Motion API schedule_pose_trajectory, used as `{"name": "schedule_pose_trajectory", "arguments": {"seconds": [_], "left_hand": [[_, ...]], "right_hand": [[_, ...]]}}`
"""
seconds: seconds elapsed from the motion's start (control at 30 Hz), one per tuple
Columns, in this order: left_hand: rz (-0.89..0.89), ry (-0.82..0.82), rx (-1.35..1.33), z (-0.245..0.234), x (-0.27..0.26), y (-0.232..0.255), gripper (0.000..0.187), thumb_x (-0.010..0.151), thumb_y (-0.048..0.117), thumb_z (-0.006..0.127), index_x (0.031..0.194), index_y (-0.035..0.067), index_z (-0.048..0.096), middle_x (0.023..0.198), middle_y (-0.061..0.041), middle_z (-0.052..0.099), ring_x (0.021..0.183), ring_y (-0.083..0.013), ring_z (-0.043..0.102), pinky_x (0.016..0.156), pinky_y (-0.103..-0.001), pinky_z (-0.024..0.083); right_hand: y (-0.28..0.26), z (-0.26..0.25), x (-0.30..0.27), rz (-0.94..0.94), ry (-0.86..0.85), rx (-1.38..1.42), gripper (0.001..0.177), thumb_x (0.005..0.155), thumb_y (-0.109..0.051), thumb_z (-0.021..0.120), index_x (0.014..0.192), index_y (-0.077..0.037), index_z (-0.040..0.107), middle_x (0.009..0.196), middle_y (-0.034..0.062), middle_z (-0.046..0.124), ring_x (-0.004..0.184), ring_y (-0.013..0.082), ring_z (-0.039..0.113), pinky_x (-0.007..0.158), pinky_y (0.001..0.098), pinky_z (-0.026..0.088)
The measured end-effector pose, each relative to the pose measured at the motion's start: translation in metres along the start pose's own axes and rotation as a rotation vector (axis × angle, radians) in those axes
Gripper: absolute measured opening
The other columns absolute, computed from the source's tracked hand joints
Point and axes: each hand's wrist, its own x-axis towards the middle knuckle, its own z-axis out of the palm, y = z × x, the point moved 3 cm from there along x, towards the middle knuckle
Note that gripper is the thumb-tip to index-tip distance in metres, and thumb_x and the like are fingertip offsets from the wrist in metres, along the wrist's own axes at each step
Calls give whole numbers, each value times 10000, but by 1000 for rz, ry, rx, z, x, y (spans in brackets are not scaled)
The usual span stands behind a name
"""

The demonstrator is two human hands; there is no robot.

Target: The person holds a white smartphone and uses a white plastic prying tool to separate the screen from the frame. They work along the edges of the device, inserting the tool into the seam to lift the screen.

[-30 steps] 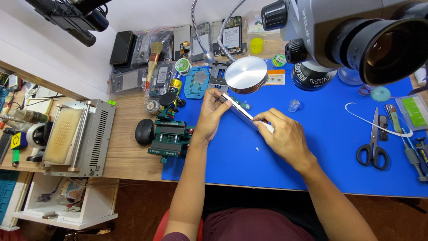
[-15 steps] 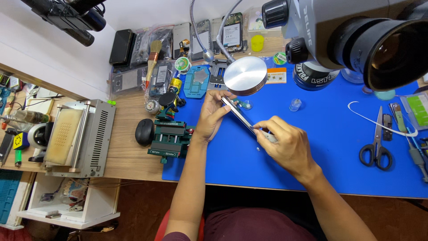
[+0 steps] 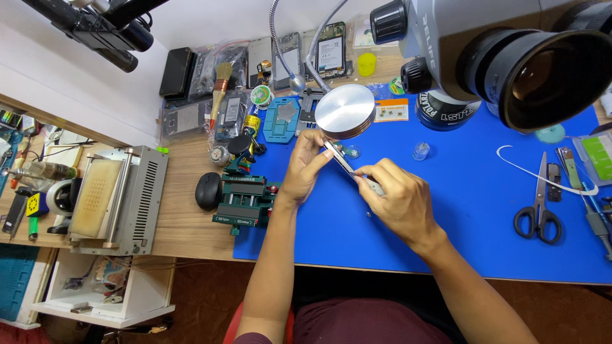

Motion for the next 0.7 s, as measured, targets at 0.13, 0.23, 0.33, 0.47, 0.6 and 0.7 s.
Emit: {"name": "schedule_pose_trajectory", "arguments": {"seconds": [0.13, 0.23, 0.33, 0.47, 0.6, 0.7], "left_hand": [[-2, -11, 0, -2, 0, -4, 263, 979, 33, 679, 1068, 116, 446, 1148, -86, 546, 1224, -237, 603, 1094, -413, 497], [-12, -12, -38, 4, -1, 2, 211, 998, 36, 641, 1063, 107, 454, 1160, -97, 556, 1209, -231, 600, 1088, -407, 488], [-51, -6, -61, 9, 0, 11, 198, 1007, 47, 632, 1065, 111, 453, 1145, -82, 555, 1164, -207, 611, 1029, -360, 517], [-86, 3, -74, 12, 1, 12, 197, 1017, 60, 619, 1084, 113, 441, 1128, -65, 553, 1104, -163, 593, 999, -329, 525], [-105, 9, -62, 13, 2, 12, 200, 1019, 75, 618, 1083, 118, 434, 1108, -57, 557, 1064, -148, 596, 968, -320, 542], [-110, 17, -49, 20, 2, 19, 187, 1015, 79, 619, 1086, 110, 449, 1122, -58, 575, 1088, -147, 592, 1024, -351, 541]], "right_hand": [[0, 4, 0, 8, -1, 1, 50, 973, -222, 760, 1007, -199, 733, 817, -4, 653, 763, 246, 732, 629, 364, 579], [1, 5, 1, 0, -4, 23, 51, 976, -211, 744, 1023, -195, 736, 834, 1, 657, 776, 251, 732, 636, 367, 582], [3, 7, 4, 35, -61, 37, 84, 972, -182, 735, 1047, -215, 755, 847, -28, 656, 769, 235, 732, 632, 364, 582], [5, 6, 7, 56, -90, 51, 97, 981, -211, 730, 1074, -225, 755, 871, -11, 662, 791, 273, 733, 636, 404, 589], [8, 5, 9, 84, -115, 72, 98, 992, -228, 722, 1083, -219, 756, 890, 0, 676, 801, 291, 738, 645, 430, 593], [11, 5, 10, 76, -104, 73, 82, 994, -234, 720, 1066, -222, 755, 876, -2, 661, 798, 283, 735, 648, 412, 587]]}}
